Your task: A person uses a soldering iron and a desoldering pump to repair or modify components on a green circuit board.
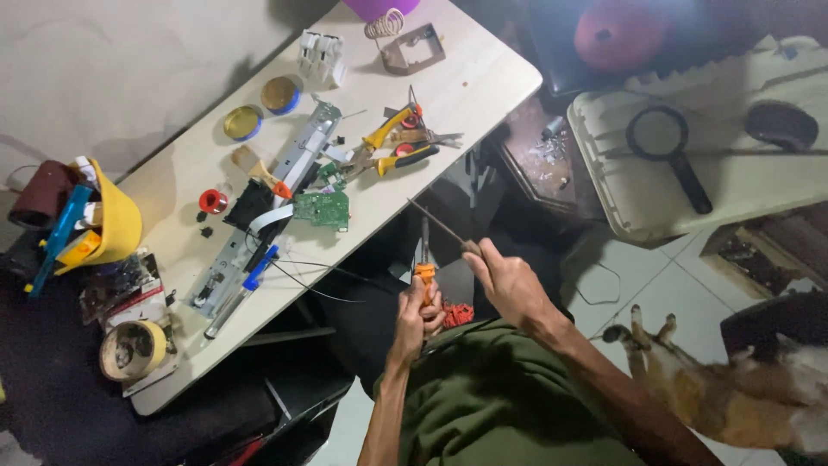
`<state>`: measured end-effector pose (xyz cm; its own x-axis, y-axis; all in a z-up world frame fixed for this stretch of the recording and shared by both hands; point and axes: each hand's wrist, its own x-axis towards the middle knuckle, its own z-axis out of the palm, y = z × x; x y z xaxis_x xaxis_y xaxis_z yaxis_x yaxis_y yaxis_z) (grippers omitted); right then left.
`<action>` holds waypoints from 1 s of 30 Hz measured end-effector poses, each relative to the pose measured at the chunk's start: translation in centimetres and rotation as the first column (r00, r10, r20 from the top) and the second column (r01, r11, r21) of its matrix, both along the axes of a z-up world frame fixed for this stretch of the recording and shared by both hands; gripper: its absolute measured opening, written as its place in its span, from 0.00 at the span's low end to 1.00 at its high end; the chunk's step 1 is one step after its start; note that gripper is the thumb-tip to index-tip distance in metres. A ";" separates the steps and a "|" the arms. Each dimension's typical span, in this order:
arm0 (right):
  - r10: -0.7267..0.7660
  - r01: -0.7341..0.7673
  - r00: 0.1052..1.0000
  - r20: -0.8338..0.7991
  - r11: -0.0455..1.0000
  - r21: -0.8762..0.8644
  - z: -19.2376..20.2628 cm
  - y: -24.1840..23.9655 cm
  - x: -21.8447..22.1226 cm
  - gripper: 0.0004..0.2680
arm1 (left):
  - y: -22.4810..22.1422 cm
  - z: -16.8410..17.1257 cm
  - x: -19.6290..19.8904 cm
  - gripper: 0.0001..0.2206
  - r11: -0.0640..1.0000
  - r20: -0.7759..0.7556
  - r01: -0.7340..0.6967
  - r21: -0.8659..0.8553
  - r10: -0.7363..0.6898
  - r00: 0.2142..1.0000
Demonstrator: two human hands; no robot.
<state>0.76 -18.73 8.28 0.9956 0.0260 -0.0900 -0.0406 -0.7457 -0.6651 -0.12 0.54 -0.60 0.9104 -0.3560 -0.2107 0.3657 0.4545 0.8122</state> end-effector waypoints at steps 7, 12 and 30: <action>-0.017 0.017 1.000 -0.009 0.999 0.050 -0.3 0.3 -0.2 0.10 | 0.6 -1.7 0.2 0.22 0.983 -0.078 0.084 -0.162 -0.097 0.992; -0.009 0.008 1.000 0.030 1.000 0.013 -1.8 0.0 0.5 0.10 | -0.1 0.0 -0.6 0.21 0.983 -0.065 0.079 -0.164 -0.090 0.994; -0.043 0.043 0.999 -0.005 0.986 0.160 0.3 -0.1 2.2 0.11 | 0.6 -0.6 0.6 0.22 0.984 -0.060 0.106 -0.142 -0.115 0.991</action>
<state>2.93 -18.87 8.62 0.9960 -0.0027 -0.0895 -0.0714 -0.6275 -0.7754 0.48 1.13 -1.18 0.8490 -0.4838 -0.2124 0.4721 0.5142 0.7161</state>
